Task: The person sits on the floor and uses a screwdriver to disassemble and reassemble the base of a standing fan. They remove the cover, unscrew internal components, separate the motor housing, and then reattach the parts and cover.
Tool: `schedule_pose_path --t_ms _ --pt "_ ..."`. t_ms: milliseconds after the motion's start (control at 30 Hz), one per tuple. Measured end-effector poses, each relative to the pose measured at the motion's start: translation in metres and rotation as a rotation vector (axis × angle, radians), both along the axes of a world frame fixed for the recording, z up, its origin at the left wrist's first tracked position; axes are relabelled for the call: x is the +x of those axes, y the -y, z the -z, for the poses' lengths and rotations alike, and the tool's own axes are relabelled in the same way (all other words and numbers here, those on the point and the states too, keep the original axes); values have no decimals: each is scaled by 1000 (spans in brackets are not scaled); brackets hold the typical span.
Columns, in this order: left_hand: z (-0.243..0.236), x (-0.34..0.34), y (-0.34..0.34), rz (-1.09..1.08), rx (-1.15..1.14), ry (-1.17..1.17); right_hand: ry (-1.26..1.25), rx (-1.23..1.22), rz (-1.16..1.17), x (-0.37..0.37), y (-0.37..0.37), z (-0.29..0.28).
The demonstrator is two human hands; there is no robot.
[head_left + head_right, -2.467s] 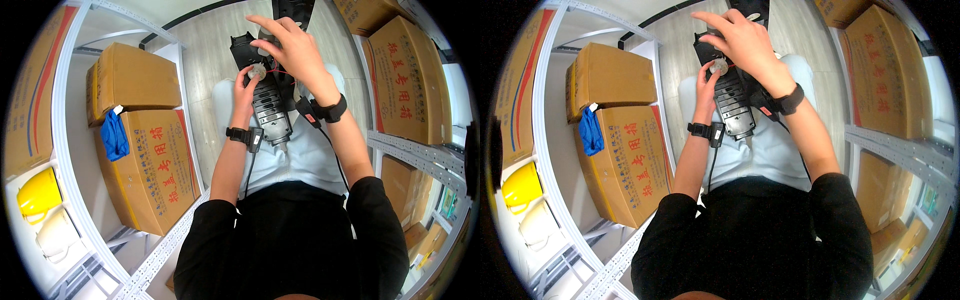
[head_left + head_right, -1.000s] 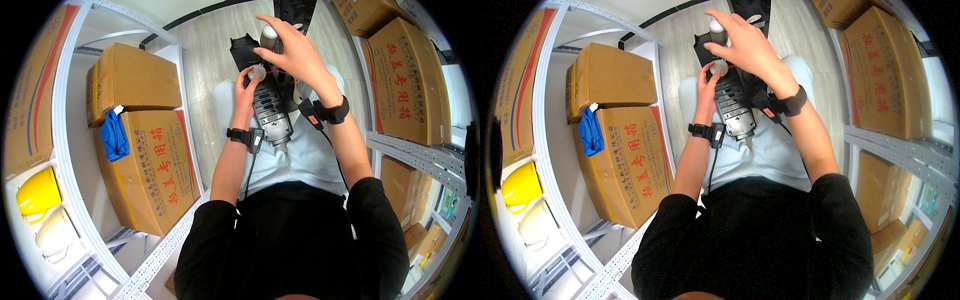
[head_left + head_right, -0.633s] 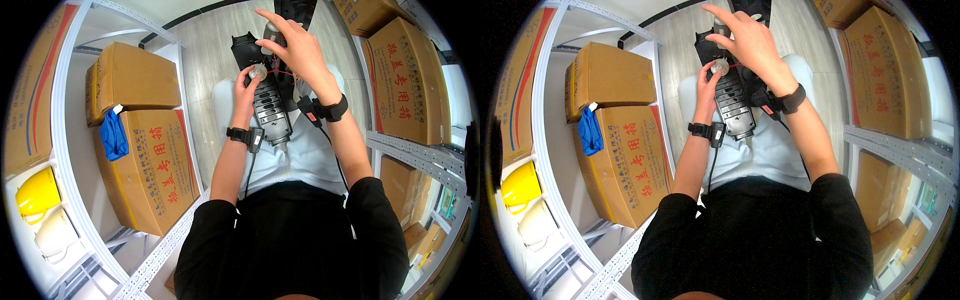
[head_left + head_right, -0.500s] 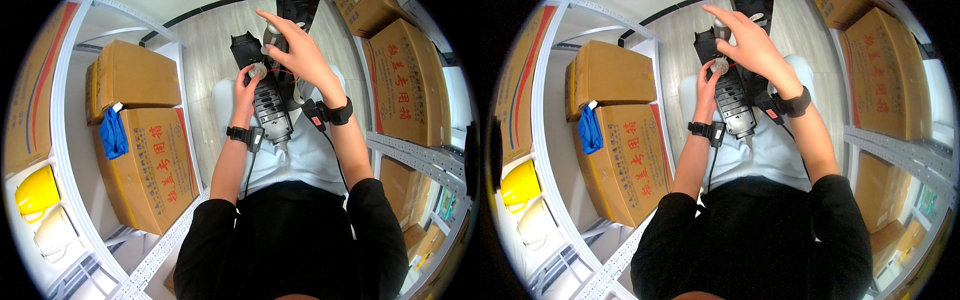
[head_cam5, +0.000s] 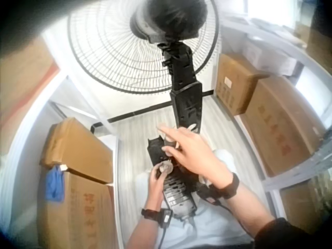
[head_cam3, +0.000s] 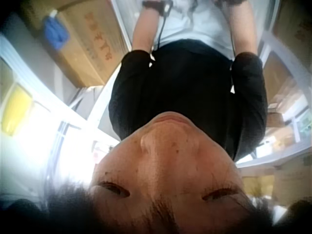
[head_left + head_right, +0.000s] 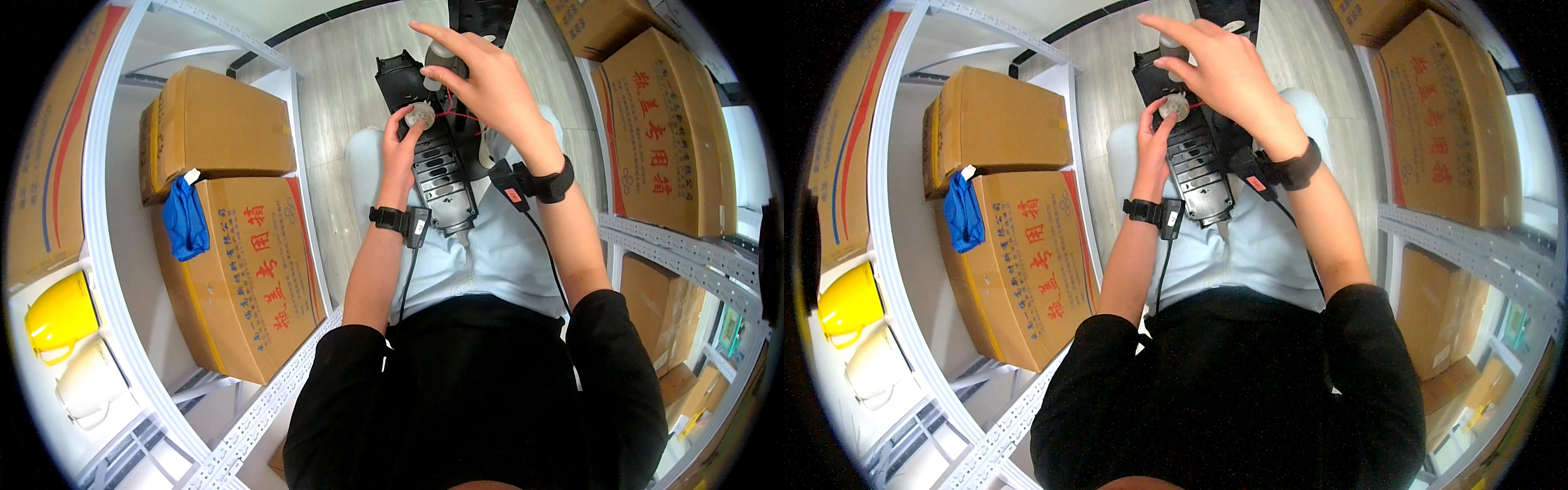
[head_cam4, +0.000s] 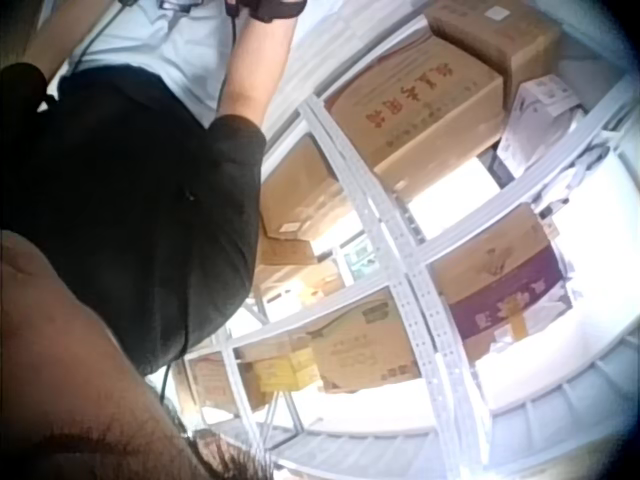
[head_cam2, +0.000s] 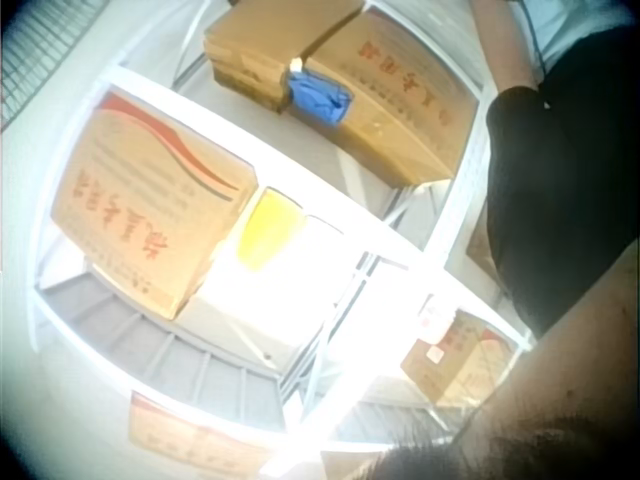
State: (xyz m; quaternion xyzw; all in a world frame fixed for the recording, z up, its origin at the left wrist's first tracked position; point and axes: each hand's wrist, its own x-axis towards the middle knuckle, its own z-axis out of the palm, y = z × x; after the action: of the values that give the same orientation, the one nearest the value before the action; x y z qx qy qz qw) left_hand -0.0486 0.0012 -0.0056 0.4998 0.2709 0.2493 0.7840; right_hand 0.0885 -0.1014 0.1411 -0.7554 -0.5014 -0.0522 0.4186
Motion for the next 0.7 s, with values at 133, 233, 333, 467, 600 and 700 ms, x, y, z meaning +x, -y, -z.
schedule_pose_path --t_ms 133,233,333,467,600,700 --pt "-1 -1 1 -12 30 -9 41 24 95 -4 -2 -1" --pt "4 1 -2 -13 -14 16 -6 198 -10 -3 -4 1" --pt "0 0 0 -12 3 2 -31 94 -17 -4 -1 -3" --pt "-1 -1 0 -5 25 4 29 -134 137 -9 -3 -7" --pt "-3 0 1 -21 18 12 -6 171 18 -7 -7 2" --pt "-2 -1 1 -18 11 3 -69 176 -41 -6 -5 1"
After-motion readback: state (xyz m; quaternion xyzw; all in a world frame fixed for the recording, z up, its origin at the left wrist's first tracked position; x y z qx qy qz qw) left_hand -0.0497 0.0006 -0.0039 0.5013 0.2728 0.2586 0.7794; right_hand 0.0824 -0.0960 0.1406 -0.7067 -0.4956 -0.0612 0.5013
